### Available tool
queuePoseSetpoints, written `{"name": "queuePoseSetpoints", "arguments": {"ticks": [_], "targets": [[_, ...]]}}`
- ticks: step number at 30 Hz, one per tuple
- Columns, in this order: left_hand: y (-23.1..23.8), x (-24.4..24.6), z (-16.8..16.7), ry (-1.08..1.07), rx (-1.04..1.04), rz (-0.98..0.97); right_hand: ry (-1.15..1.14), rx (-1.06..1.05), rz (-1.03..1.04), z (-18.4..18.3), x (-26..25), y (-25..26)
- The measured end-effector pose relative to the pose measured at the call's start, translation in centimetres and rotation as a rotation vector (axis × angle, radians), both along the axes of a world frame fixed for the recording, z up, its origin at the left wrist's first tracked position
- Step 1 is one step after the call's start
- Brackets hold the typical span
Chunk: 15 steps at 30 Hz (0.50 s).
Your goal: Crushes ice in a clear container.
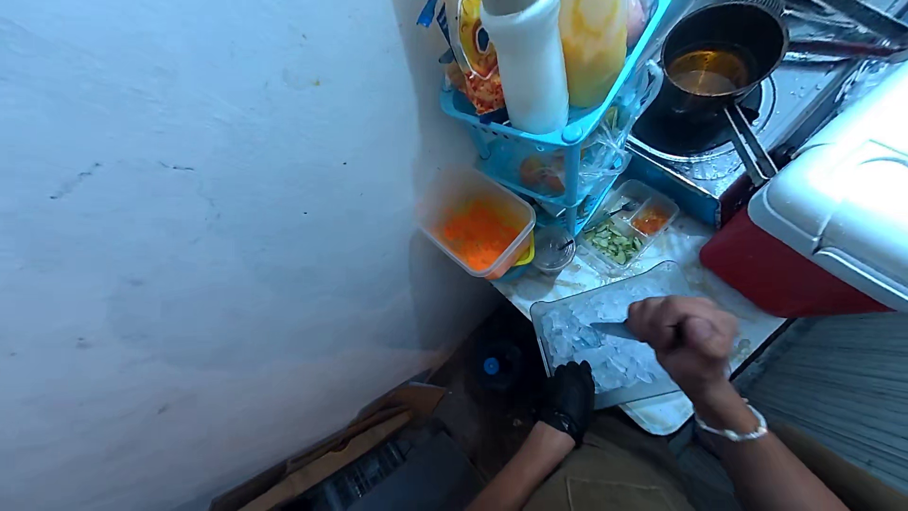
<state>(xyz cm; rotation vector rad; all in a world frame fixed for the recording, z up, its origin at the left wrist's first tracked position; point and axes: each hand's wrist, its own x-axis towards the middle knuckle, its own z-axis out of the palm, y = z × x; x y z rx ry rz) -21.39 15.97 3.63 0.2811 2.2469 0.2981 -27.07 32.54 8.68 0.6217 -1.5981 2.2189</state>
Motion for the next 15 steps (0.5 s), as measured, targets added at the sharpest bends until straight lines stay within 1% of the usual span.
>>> {"name": "queuePoseSetpoints", "arguments": {"ticks": [2, 3, 4, 5, 6, 7, 8, 9, 12, 13, 14, 15], "targets": [[0.0, -0.2, 0.0, -0.010, 0.013, -0.019, 0.052, 0.025, -0.043, 1.7, 0.4, 1.1], [0.0, -0.3, 0.0, -0.012, 0.021, -0.019, 0.064, 0.059, -0.057, 1.3, 0.4, 1.1], [0.0, -0.3, -0.1, -0.011, 0.029, -0.012, 0.045, 0.102, -0.071, -0.3, 0.3, 0.6], [0.0, -0.1, -0.1, 0.011, 0.038, -0.003, 0.000, 0.129, -0.082, -2.6, 0.2, -0.3], [-0.1, 0.1, -0.4, 0.071, 0.053, 0.007, -0.029, 0.122, -0.088, -4.5, 0.1, -1.0], [0.2, -0.1, -0.7, 0.162, 0.076, 0.025, -0.038, 0.115, -0.099, -5.0, -0.3, -1.1], [0.4, -0.5, -0.8, 0.238, 0.078, 0.033, -0.038, 0.105, -0.109, -4.6, -0.8, -0.9], [0.5, -0.7, -0.8, 0.261, 0.055, 0.022, -0.037, 0.089, -0.123, -3.9, -0.6, -0.6], [1.0, -2.3, -1.0, 0.212, -0.083, -0.073, 0.014, 0.035, -0.145, -0.7, 0.1, 0.7], [1.1, -2.3, -1.3, 0.188, -0.114, -0.114, 0.026, 0.038, -0.148, -0.4, 0.6, 0.7], [1.2, -2.3, -1.6, 0.188, -0.122, -0.145, 0.030, 0.065, -0.152, -1.0, 0.9, 0.4], [1.3, -2.1, -1.7, 0.194, -0.111, -0.163, 0.019, 0.120, -0.159, -2.5, 1.0, -0.3]]}}
